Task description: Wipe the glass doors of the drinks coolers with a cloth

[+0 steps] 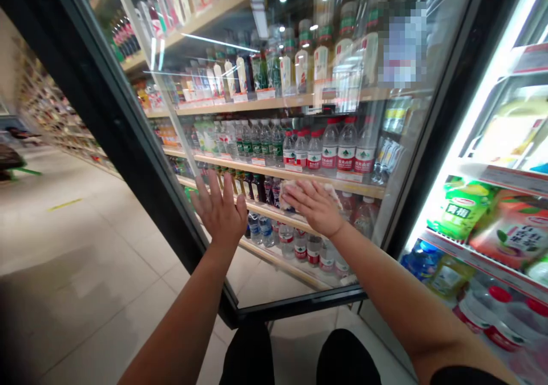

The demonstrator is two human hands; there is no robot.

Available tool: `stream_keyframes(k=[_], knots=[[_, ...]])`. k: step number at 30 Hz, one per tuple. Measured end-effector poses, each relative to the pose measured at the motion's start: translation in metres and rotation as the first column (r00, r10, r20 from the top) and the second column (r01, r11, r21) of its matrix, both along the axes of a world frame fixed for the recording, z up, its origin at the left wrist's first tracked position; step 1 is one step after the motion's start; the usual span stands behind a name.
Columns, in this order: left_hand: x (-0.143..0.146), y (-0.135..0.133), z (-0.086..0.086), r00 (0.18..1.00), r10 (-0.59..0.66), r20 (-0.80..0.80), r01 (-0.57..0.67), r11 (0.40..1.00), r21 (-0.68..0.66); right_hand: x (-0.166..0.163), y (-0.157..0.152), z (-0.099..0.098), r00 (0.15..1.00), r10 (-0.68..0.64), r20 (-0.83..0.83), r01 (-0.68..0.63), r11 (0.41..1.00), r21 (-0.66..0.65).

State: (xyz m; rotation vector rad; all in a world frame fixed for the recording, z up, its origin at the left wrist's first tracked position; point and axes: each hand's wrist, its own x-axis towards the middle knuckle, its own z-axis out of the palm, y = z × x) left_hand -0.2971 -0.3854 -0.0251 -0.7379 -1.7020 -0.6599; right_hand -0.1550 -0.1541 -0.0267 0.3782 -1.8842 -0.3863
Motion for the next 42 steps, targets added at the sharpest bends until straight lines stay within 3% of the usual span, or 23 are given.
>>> stream_keyframes(k=[2,5,7,11,14,18,20,22,25,27,29,33,36,40,42], knots=[[0.0,0.0,0.0,1.0,-0.003,0.011,0.003,1.0,0.004,-0.004,0.003,0.026,0.994,0.015,-0.104,-0.023,0.996,-0.082],[0.001,0.0,0.0,1.0,-0.008,0.03,0.007,1.0,0.017,-0.012,0.002,0.057,0.961,-0.073,-0.266,0.001,0.966,-0.26],[0.001,0.0,0.0,1.0,0.005,0.015,-0.005,1.0,0.013,-0.017,-0.008,0.056,0.955,-0.103,-0.277,0.027,0.963,-0.267],[0.001,0.0,0.0,1.0,0.001,0.004,-0.001,1.0,-0.001,-0.017,-0.032,0.03,0.999,-0.038,-0.034,0.037,0.999,-0.025],[0.001,0.0,0.0,1.0,-0.006,0.014,0.006,1.0,0.001,-0.015,-0.03,0.035,0.998,-0.013,0.058,0.01,0.998,0.06],[0.0,0.0,0.0,1.0,0.0,0.003,0.0,1.0,0.01,-0.017,-0.019,0.067,0.987,-0.064,-0.15,0.04,0.986,-0.161],[0.0,0.0,0.0,1.0,0.008,0.005,-0.008,1.0,0.007,-0.02,-0.026,0.07,0.972,-0.131,-0.195,0.073,0.958,-0.279],[-0.001,-0.001,-0.001,1.0,0.021,-0.008,-0.02,1.0,0.005,-0.022,-0.039,0.062,0.98,-0.144,-0.138,0.107,0.963,-0.247],[-0.002,-0.001,-0.001,0.998,0.03,-0.048,-0.03,1.0,0.004,-0.022,-0.049,0.047,0.994,-0.104,0.025,0.105,0.994,-0.037],[-0.002,-0.001,-0.001,0.998,0.032,-0.054,-0.032,0.999,0.013,-0.022,-0.045,0.05,0.993,-0.095,0.064,0.092,0.995,0.038],[-0.002,0.0,-0.001,0.998,0.034,-0.059,-0.033,0.999,0.015,-0.022,-0.037,0.063,0.995,-0.101,0.014,0.101,0.995,0.012],[-0.002,0.0,-0.002,0.993,0.054,-0.104,-0.054,0.999,0.006,-0.03,-0.032,0.082,0.975,-0.143,-0.167,0.102,0.966,-0.236],[0.001,-0.001,-0.002,0.995,0.044,-0.085,-0.043,0.999,0.011,-0.034,-0.042,0.066,0.98,-0.127,-0.154,0.083,0.962,-0.262],[0.006,-0.007,0.016,0.998,0.004,-0.067,-0.001,0.999,0.044,-0.025,-0.041,0.03,0.997,-0.079,0.001,0.079,0.995,-0.069],[0.008,-0.008,0.032,0.998,-0.018,-0.064,0.02,0.999,0.037,-0.018,-0.029,0.028,0.997,-0.039,0.069,0.036,0.999,0.036]])
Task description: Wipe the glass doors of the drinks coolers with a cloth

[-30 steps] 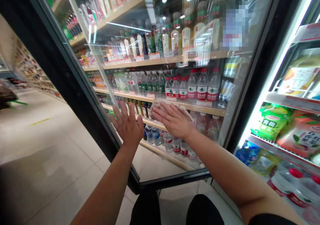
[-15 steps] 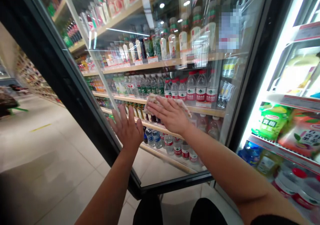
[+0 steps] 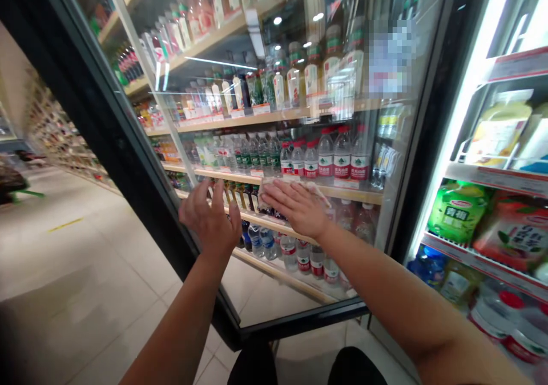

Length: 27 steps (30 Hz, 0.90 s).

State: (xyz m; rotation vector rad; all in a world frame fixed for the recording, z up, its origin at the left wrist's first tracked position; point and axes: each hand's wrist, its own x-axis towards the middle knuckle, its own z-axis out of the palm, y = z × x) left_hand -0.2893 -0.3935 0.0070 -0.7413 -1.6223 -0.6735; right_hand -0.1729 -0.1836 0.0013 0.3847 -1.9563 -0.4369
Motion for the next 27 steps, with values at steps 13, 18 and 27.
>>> stream_keyframes(k=[13,18,27], knots=[[-0.011,0.01,0.03,0.997,-0.046,0.068,0.048,0.998,-0.033,-0.002,0.01,0.042,0.973,-0.126,-0.195,0.083,0.973,-0.214],[-0.01,0.009,0.031,0.996,-0.034,0.077,0.038,0.998,-0.054,-0.002,0.006,0.052,0.985,-0.104,-0.135,0.083,0.986,-0.147],[-0.006,0.009,0.034,0.995,-0.022,0.1,0.029,0.997,-0.069,-0.008,-0.013,0.039,0.998,-0.034,0.056,0.034,0.999,-0.001]])
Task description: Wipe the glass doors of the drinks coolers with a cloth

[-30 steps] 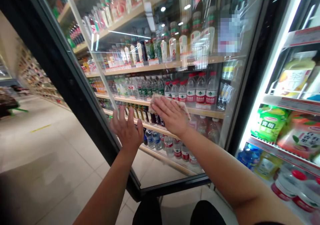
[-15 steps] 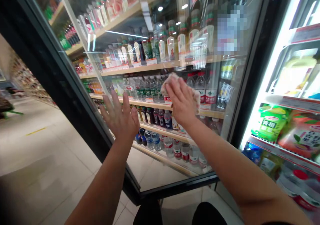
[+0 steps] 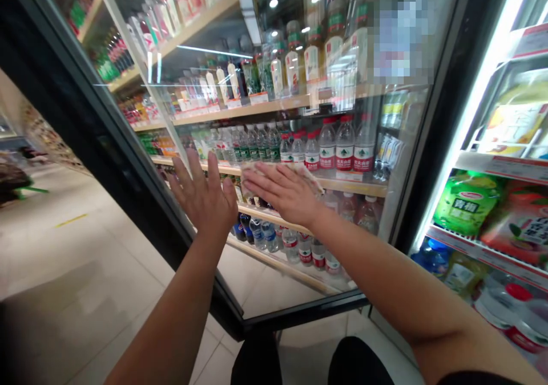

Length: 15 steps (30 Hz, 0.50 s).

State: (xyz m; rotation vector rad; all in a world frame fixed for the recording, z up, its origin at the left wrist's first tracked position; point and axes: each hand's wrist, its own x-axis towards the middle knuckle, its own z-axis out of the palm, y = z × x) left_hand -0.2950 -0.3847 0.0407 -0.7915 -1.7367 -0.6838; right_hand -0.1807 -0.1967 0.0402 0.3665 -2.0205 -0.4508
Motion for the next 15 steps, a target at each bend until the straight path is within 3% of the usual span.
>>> stream_keyframes(k=[2,5,8,13,15], knots=[[0.0,0.0,0.0,1.0,0.028,-0.012,-0.028,1.0,-0.011,0.003,0.014,0.004,0.995,0.01,-0.1,-0.011,1.0,-0.011],[0.0,-0.001,-0.002,0.999,0.049,-0.022,-0.049,0.999,-0.023,0.01,0.04,0.016,0.947,-0.099,-0.305,0.028,0.973,-0.228],[-0.001,0.0,-0.003,0.999,0.036,-0.014,-0.036,0.999,-0.014,0.017,0.053,0.01,0.927,-0.177,-0.33,0.058,0.938,-0.341],[-0.001,0.0,-0.001,0.999,0.0,0.037,0.0,1.0,-0.002,0.029,0.055,-0.018,0.992,-0.091,-0.085,0.09,0.996,-0.013],[0.0,0.0,0.0,0.999,0.004,0.039,-0.004,1.0,-0.007,0.034,0.063,-0.014,0.989,-0.097,-0.112,0.095,0.995,-0.02]])
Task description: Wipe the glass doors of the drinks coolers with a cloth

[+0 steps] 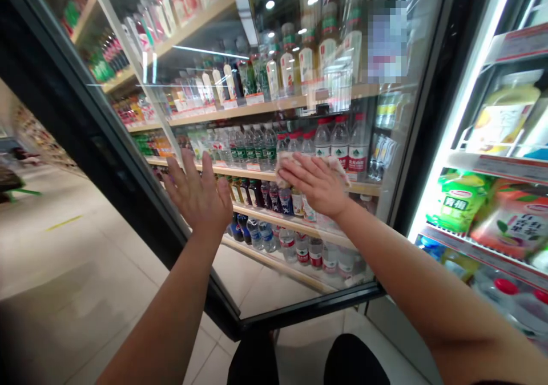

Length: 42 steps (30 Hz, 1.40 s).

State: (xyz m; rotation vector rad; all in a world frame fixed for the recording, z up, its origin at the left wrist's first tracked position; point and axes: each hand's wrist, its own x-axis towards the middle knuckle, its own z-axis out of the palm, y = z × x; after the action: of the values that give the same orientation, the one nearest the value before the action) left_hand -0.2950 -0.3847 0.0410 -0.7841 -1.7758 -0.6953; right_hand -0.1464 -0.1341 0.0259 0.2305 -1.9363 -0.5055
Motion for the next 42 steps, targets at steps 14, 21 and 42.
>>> stream_keyframes(k=[14,21,42], knots=[[0.001,0.0,0.0,1.0,0.008,-0.021,-0.008,1.0,0.013,0.011,0.028,-0.019,0.991,-0.024,-0.131,0.011,0.995,-0.099],[-0.002,0.0,-0.003,0.996,0.048,-0.081,-0.048,0.999,0.007,0.017,0.044,-0.024,0.923,-0.18,-0.34,0.042,0.926,-0.375],[0.003,0.001,-0.001,0.999,-0.004,-0.035,0.006,0.999,0.045,0.034,0.091,-0.034,0.82,-0.286,-0.497,-0.045,0.832,-0.553]])
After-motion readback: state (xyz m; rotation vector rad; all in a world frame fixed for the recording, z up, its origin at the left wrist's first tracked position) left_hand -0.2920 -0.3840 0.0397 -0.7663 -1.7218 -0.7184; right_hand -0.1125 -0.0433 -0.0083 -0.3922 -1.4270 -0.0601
